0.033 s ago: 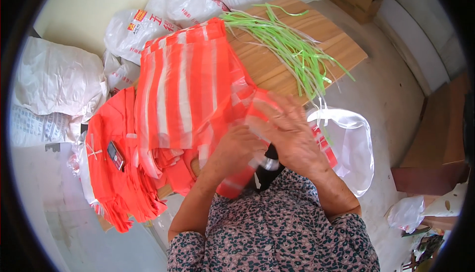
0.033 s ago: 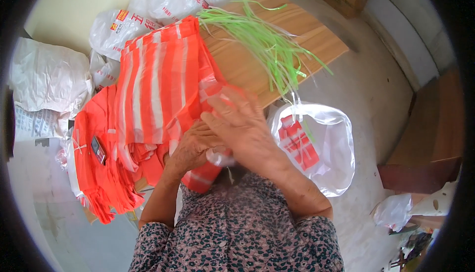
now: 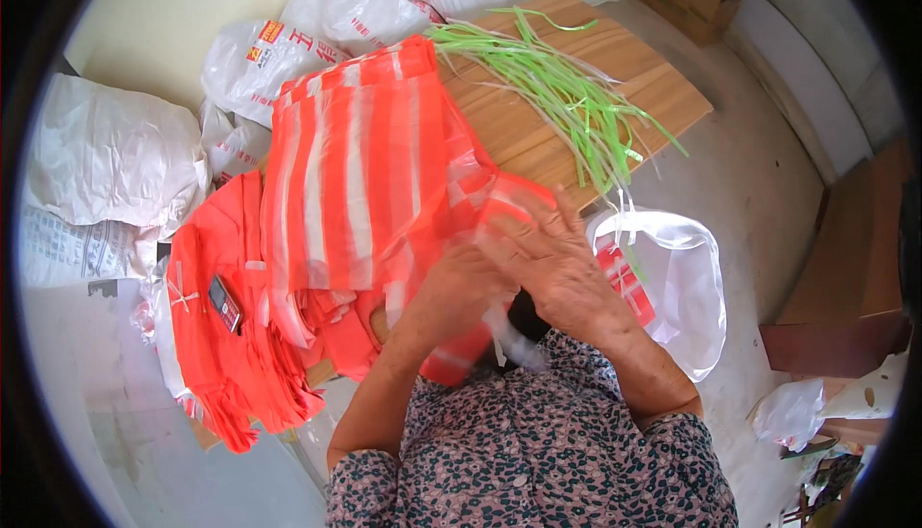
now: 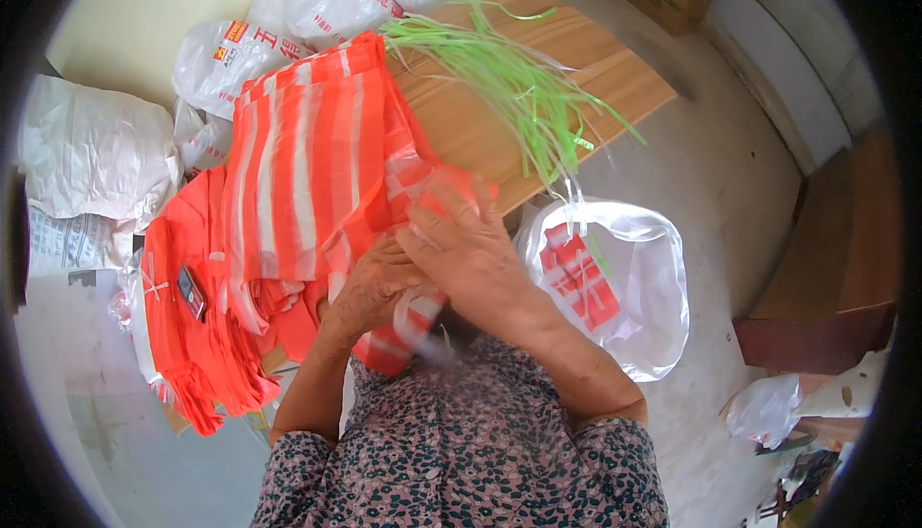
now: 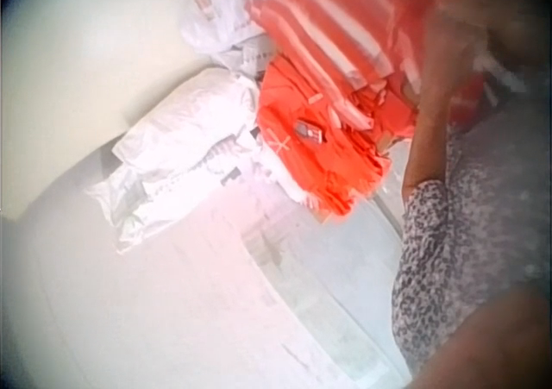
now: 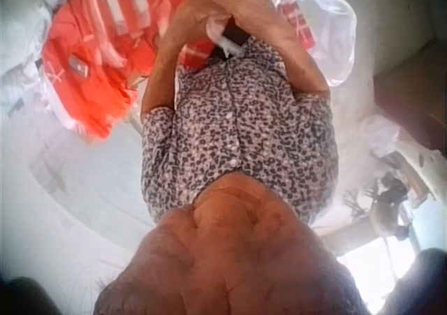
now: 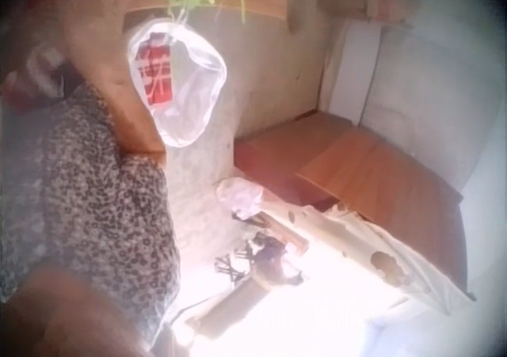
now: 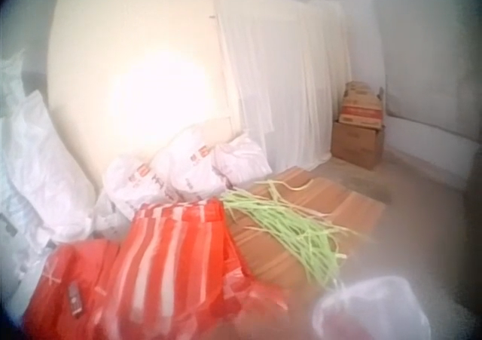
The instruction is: The person rolls plastic bags into bundles, ties them with plastic strips, and places the bundles into a bag. The person then separates, folds, and arranges more plastic bags on the table.
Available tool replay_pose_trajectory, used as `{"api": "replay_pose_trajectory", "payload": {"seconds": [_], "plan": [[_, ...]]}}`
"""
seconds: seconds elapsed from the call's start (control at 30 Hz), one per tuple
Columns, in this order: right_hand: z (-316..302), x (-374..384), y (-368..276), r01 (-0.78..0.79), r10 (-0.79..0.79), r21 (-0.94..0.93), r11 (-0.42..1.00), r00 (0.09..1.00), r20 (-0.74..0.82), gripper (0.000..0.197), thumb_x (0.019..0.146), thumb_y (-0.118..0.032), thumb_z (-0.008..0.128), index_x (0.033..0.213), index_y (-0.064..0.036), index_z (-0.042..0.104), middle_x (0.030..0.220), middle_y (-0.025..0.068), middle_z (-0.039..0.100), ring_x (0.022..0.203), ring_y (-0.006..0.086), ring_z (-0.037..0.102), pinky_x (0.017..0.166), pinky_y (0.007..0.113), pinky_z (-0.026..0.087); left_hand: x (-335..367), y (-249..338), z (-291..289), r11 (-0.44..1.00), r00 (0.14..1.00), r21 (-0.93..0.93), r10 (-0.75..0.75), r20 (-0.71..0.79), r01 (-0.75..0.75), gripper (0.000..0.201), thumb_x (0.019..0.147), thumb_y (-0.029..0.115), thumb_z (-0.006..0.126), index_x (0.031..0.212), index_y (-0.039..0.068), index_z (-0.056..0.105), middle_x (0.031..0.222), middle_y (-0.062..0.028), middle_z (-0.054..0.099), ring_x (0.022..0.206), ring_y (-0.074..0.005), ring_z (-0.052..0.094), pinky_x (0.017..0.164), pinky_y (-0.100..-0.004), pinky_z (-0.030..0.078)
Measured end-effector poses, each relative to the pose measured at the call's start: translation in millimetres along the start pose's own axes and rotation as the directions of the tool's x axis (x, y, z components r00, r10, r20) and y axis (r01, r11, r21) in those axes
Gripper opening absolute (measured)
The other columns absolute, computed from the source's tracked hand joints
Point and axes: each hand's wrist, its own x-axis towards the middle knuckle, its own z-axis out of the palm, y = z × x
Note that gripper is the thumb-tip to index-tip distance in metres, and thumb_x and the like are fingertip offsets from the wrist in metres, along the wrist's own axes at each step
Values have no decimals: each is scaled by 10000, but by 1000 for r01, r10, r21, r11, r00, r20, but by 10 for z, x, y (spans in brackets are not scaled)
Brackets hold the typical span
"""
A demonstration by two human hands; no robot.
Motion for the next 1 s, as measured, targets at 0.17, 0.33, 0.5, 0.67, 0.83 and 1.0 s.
{"api": "replay_pose_trajectory", "payload": {"seconds": [0.17, 0.33, 0.5, 0.67, 0.83, 1.0], "plan": [[225, -264, 163, -106, 104, 21, 994, 992, 67, 293, 738, -30, 607, 1025, -82, 639, 809, 69, 570, 836, 262, 567, 910, 457, 417, -35, -65, -37, 989, 988, -111, -85, 127, 99, 149, 712, 140, 637, 854, 112, 672, 858, -36, 651, 890, -227, 608, 813, -364, 453], [277, -344, 83, -227, 232, 131, 965, 972, -27, 89, 769, 7, 614, 845, -39, 611, 751, 115, 560, 736, 322, 565, 663, 431, 450, 51, 43, -79, 879, 919, -268, -365, 151, 394, 115, 845, 145, 650, 923, 63, 669, 837, -58, 646, 819, -265, 604, 836, -394, 433], [388, -531, -56, -334, 375, 417, 845, 927, -19, 81, 834, -16, 632, 914, -3, 625, 804, 147, 602, 730, 309, 603, 633, 355, 485, -6, -123, 33, 917, 968, -323, -249, -3, 235, 103, 856, 112, 638, 917, 33, 663, 885, -81, 666, 810, -233, 629, 790, -344, 472], [512, -667, -124, -389, 407, 579, 716, 907, 106, 121, 846, -24, 638, 966, -9, 643, 886, 147, 643, 816, 277, 639, 710, 323, 500, -70, -94, -57, 680, 879, -558, -384, 283, 476, 75, 859, 78, 633, 883, 12, 659, 840, -93, 661, 782, -195, 626, 713, -298, 493], [482, -663, 127, -334, 333, 443, 832, 939, 84, 141, 831, 3, 634, 970, -4, 657, 925, 144, 659, 817, 267, 644, 715, 324, 500, -45, -66, -64, 977, 994, -186, -104, 28, 107, 56, 777, 30, 650, 824, 62, 648, 821, -44, 661, 788, -206, 622, 798, -349, 480], [663, -453, 161, -322, 404, 592, 739, 915, -7, 227, 805, 35, 631, 1029, -3, 639, 930, 129, 652, 839, 265, 623, 737, 318, 485, -81, -75, 177, 993, 975, 116, 44, -217, -19, 95, 722, 40, 670, 781, 94, 619, 843, -22, 664, 807, -198, 619, 831, -382, 475]]}}
